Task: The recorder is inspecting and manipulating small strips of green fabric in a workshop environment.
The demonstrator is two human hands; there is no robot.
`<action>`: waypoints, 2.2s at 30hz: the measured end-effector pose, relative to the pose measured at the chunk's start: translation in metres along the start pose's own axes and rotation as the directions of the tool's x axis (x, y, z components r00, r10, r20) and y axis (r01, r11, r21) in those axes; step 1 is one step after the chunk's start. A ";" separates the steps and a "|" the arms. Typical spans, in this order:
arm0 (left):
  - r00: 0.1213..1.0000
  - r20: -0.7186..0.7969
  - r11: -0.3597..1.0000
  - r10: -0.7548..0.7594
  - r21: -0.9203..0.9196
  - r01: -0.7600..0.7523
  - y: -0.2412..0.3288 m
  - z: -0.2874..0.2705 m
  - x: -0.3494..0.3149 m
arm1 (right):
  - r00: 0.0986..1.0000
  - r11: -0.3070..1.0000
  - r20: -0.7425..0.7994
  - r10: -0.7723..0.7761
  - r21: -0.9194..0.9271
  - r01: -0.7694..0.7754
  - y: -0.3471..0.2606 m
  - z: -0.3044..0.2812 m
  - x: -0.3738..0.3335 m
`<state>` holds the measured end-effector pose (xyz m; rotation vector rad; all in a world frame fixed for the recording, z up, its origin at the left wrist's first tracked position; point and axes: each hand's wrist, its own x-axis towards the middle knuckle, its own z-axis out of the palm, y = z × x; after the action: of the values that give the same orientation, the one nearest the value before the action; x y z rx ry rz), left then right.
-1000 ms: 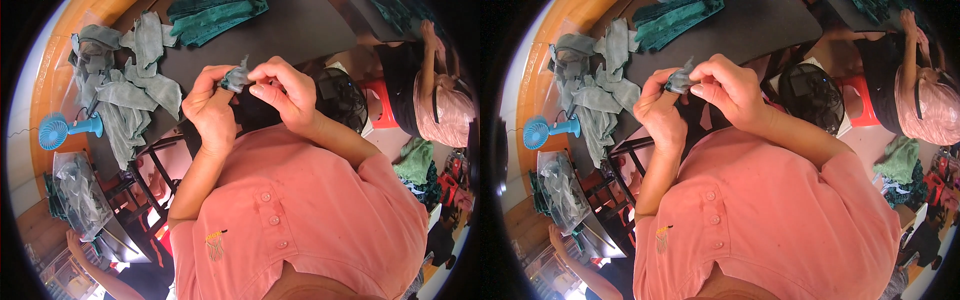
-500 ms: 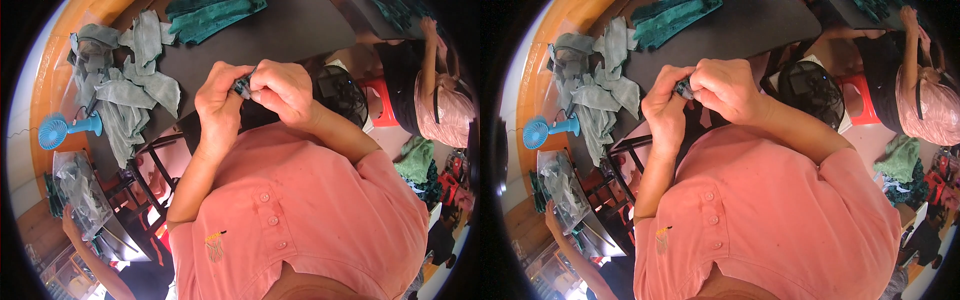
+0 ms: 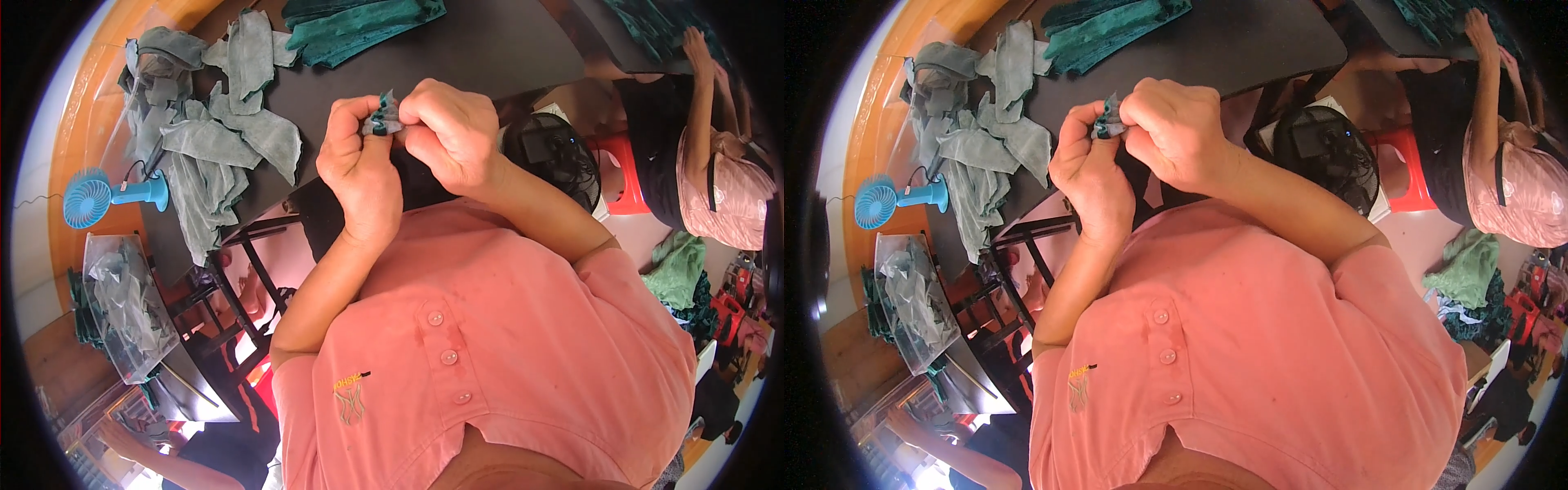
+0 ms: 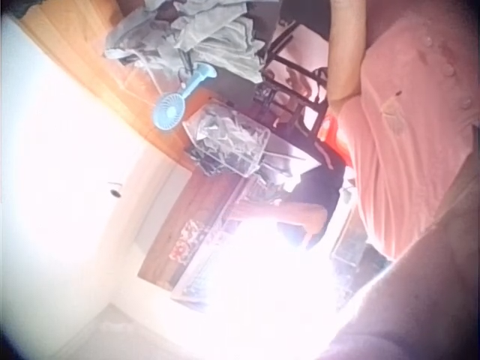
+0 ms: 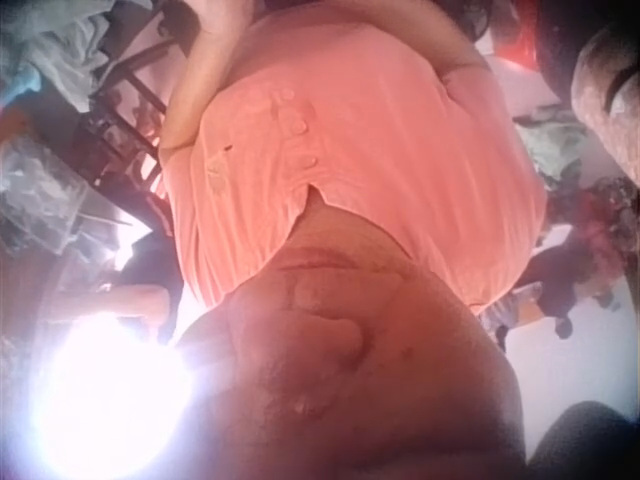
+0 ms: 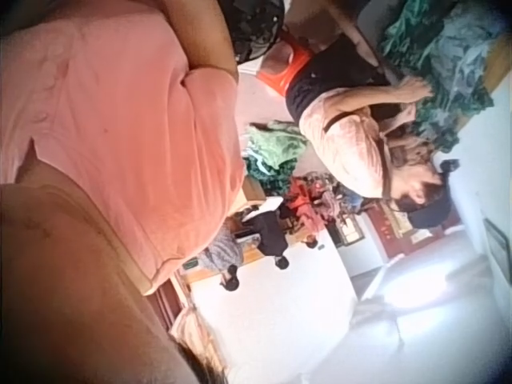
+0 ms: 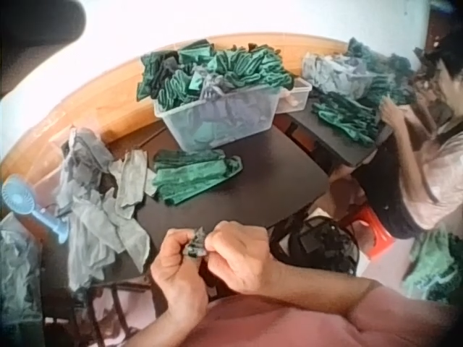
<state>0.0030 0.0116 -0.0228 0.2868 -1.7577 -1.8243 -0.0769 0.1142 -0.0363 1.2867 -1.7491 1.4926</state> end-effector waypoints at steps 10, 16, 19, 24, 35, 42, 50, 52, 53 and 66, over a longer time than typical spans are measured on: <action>0.998 -0.024 0.992 0.055 -0.116 -0.057 0.009 -0.010 0.009 | 0.868 0.747 0.187 0.460 0.446 -0.492 -0.030 0.003 0.007; 0.982 -0.159 0.981 0.100 -0.147 -0.124 0.010 0.004 0.022 | 0.856 0.675 0.041 0.515 0.596 -0.435 -0.018 0.027 0.023; 0.986 -0.168 0.992 0.008 -0.119 -0.029 0.021 -0.001 0.018 | 0.857 0.625 0.025 0.514 0.673 -0.395 -0.009 0.031 0.028; 0.993 -0.072 0.994 -0.091 -0.070 0.086 0.010 -0.022 0.000 | 0.795 0.680 0.062 0.604 0.480 -0.554 0.011 0.020 0.034; 0.970 -0.230 0.975 -0.078 -0.220 0.027 0.017 -0.004 0.017 | 0.883 0.790 -0.062 0.466 0.478 -0.384 -0.015 0.051 0.023; 0.960 -0.192 0.890 -0.204 -0.446 0.100 0.015 -0.008 0.011 | 0.989 0.988 -0.124 0.080 0.143 -0.062 0.000 0.047 0.019; 0.956 0.106 0.892 -0.275 -0.344 0.294 0.015 -0.019 0.004 | 0.999 0.995 -0.028 -0.033 -0.092 0.030 0.022 0.022 0.045; 0.852 0.311 0.749 -0.422 -0.410 0.520 0.023 -0.020 0.000 | 0.999 0.990 0.017 -0.041 -0.137 0.042 0.023 0.017 0.048; 0.859 0.307 0.757 -0.409 -0.412 0.507 0.022 -0.022 0.000 | 0.998 0.976 0.050 0.032 -0.218 -0.021 0.016 0.016 0.046; 0.565 0.792 0.282 -0.231 -0.501 0.818 0.011 -0.030 -0.006 | 0.888 0.877 0.137 0.439 0.151 -0.457 -0.023 -0.004 0.048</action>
<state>0.0263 -0.0097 -0.0167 -0.1270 -0.7374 -3.4113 -0.0780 0.1032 0.0159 1.0965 -2.1255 1.9076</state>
